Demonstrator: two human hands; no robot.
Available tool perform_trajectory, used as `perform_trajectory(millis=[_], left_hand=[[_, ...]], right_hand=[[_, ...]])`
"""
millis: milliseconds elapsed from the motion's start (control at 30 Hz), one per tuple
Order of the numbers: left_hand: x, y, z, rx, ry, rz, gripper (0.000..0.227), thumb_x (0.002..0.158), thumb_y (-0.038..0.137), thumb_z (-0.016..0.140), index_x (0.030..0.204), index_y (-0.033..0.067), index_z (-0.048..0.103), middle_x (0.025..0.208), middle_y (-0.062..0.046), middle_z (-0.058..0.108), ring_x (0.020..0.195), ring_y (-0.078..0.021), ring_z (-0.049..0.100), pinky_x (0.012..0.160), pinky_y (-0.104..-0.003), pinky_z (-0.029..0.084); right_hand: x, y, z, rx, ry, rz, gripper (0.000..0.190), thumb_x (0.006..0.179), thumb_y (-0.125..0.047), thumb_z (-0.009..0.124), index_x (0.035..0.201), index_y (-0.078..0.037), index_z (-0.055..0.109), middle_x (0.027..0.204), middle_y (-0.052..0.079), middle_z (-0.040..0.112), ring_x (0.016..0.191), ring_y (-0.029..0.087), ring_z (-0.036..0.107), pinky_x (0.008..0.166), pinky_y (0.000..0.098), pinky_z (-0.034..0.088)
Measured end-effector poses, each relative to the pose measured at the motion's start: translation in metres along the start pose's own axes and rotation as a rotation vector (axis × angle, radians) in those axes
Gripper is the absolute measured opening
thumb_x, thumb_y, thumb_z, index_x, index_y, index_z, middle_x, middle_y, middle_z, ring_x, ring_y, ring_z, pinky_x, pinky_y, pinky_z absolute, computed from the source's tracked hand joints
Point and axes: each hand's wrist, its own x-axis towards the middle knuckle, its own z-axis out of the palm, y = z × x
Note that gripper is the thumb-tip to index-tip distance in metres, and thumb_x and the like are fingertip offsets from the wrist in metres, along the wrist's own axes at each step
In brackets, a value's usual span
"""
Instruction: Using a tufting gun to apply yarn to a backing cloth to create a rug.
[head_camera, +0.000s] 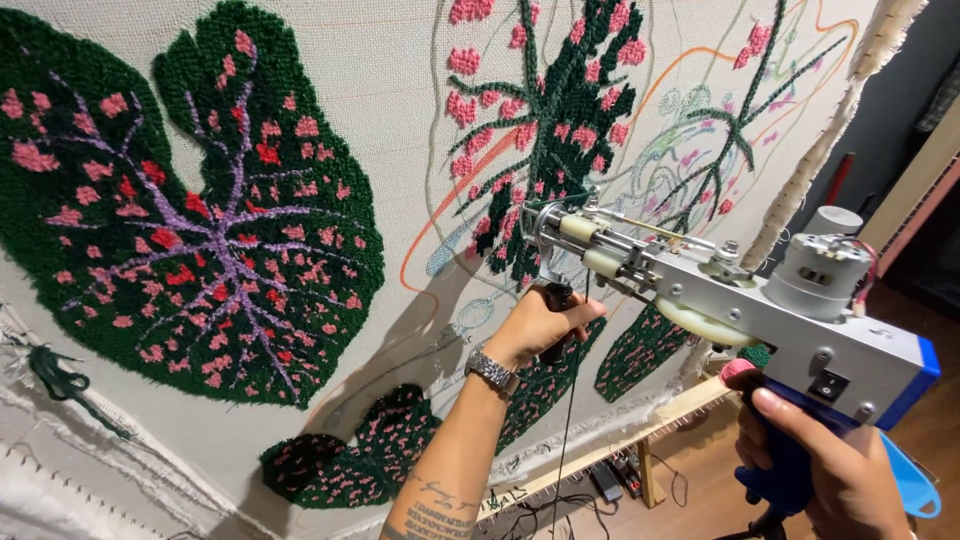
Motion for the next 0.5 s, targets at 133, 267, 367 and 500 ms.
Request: perform_trajectory(millis=[133,267,367,500], left_hand=[[-0.001,-0.004,-0.001,-0.084,0.015,0.030,0.031,0.086,0.032,0.080,0.096,0.0026,0.078,0.077,0.000,0.071,0.062,-0.0080,0.065,0.058,-0.026,0.050],[0.001,-0.006,-0.004,-0.086,0.031,0.009,0.031,0.086,0.031,0.081,0.098,0.0017,0.079,0.078,-0.001,0.072,0.062,-0.0085,0.066,0.058,-0.026,0.049],[0.007,-0.010,-0.007,-0.129,0.037,0.022,0.032,0.085,0.030,0.082,0.099,0.0012,0.079,0.081,-0.002,0.073,0.061,-0.0088,0.065,0.057,-0.026,0.050],[0.014,-0.004,-0.013,-0.166,0.074,0.042,0.032,0.085,0.030,0.082,0.099,0.0013,0.079,0.087,0.000,0.076,0.058,-0.0076,0.063,0.053,-0.025,0.050]], right_hand=[[0.003,-0.001,0.004,0.017,-0.073,0.018,0.033,0.098,-0.012,0.066,0.123,0.011,0.064,0.070,0.008,0.049,0.058,0.021,0.046,0.050,0.0370,0.037],[0.006,-0.001,0.009,0.011,-0.067,0.017,0.034,0.099,-0.012,0.067,0.123,0.013,0.065,0.070,0.007,0.047,0.058,0.019,0.045,0.049,0.0365,0.036],[0.011,0.004,0.010,0.012,-0.071,0.010,0.033,0.098,-0.012,0.067,0.122,0.010,0.063,0.071,0.006,0.047,0.059,0.018,0.044,0.049,0.0358,0.035],[0.014,0.005,0.030,-0.074,0.033,0.019,0.023,0.099,-0.011,0.072,0.104,0.006,0.057,0.073,0.009,0.052,0.058,0.022,0.050,0.048,0.0394,0.042]])
